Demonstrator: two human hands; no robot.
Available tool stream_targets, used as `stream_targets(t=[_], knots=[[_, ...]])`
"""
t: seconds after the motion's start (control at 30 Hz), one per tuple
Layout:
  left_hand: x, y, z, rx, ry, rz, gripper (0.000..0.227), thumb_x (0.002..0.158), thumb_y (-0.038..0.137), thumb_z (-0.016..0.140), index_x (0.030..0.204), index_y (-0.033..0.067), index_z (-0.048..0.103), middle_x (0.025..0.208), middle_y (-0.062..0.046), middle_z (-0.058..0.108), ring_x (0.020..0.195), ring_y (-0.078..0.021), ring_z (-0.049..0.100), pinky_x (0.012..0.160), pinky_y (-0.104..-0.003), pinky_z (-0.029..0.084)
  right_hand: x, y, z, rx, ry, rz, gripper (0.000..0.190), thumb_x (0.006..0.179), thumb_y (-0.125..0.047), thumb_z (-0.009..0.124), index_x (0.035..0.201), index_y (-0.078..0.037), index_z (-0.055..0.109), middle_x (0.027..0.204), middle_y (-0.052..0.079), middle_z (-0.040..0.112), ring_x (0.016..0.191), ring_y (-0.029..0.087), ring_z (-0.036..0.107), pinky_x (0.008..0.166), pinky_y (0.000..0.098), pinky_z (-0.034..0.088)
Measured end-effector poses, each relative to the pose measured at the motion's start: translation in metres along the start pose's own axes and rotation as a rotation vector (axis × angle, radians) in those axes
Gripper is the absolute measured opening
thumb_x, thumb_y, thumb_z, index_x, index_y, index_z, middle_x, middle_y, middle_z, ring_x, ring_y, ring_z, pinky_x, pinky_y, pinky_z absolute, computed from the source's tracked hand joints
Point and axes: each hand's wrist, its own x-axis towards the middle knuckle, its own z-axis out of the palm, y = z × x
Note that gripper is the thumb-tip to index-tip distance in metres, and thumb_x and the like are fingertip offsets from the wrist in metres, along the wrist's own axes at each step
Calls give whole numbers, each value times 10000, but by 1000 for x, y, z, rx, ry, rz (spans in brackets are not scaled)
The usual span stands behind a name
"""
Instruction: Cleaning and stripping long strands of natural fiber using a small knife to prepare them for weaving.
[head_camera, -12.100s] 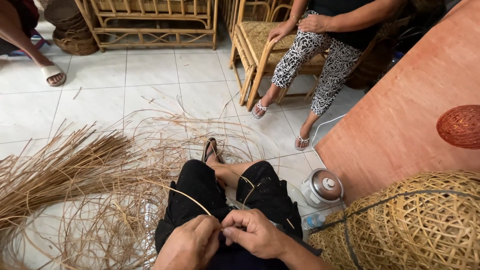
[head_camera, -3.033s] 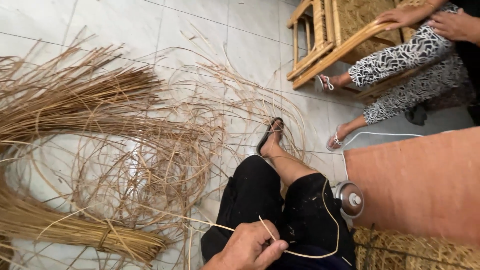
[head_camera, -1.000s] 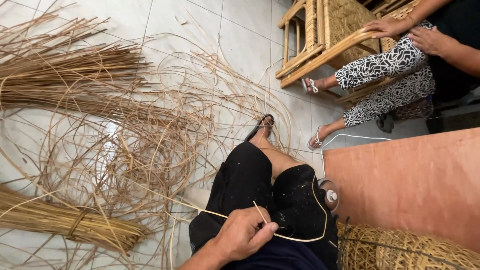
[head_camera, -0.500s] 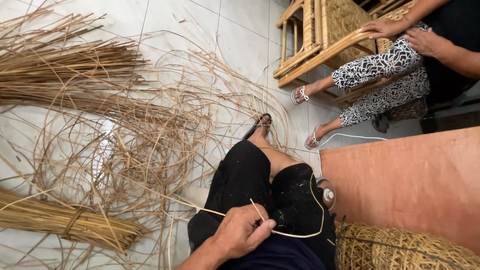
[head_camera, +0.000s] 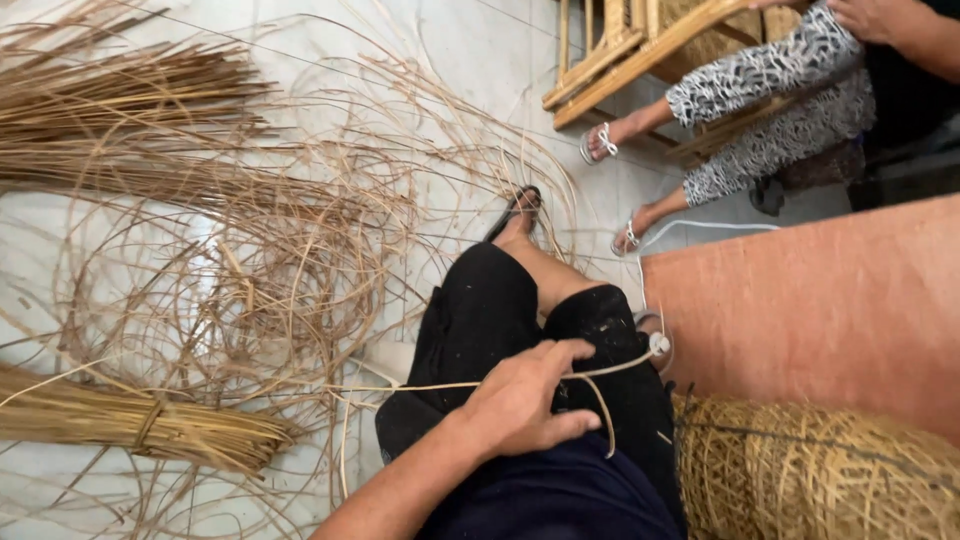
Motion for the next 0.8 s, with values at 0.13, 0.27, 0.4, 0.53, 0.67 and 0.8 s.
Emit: stream_targets(t=[0.13, 0.27, 0.4, 0.53, 0.67, 0.8], knots=[[12, -6, 20, -117, -167, -205, 849, 735, 441, 832, 1466, 206, 470, 1025, -131, 694, 982, -418, 712, 849, -550, 562, -54, -32, 114, 72, 78, 100, 623, 960, -212, 593, 1463, 149, 665, 1511, 425, 604, 1416, 503, 527, 1165, 585, 385], [27, -44, 67, -756, 199, -315, 368, 799, 100, 884, 1092, 81, 661, 526, 75, 485, 459, -59, 501, 465, -153, 345, -71, -57, 222, 142, 164, 196, 626, 959, -217, 594, 1460, 150, 671, 1513, 428, 605, 1417, 505, 527, 1166, 585, 385], [31, -37, 61, -881, 191, -351, 199, 925, 155, 810, 853, 64, 648, 448, -4, 526, 383, -47, 456, 396, -160, 323, -36, -80, 233, -1, -244, -330, 627, 971, -363, 498, 1453, -4, 676, 1495, 291, 682, 1352, 420, 623, 1102, 587, 433], [30, -12, 62, -749, 35, -325, 226, 886, 207, 823, 997, 40, 719, 778, -105, 727, 713, -104, 637, 643, -232, 516, -5, -91, 282, 68, -457, -740, 579, 1011, -275, 470, 1465, 71, 567, 1508, 297, 594, 1354, 410, 567, 1050, 569, 473], [28, 5, 73, -522, -206, -332, 377, 752, 172, 919, 1074, 66, 755, 840, -96, 774, 814, -155, 724, 741, -280, 584, 13, -89, 304, 150, -473, -851, 516, 1005, -201, 511, 1415, 104, 586, 1446, 296, 631, 1278, 395, 615, 1010, 534, 515], [29, 0, 88, -547, -191, -427, 153, 805, 76, 859, 919, 36, 766, 692, -80, 723, 625, -116, 634, 606, -221, 491, 21, -90, 318, 224, -438, -904, 526, 977, -226, 596, 1387, 103, 618, 1397, 263, 669, 1246, 353, 640, 989, 500, 536]])
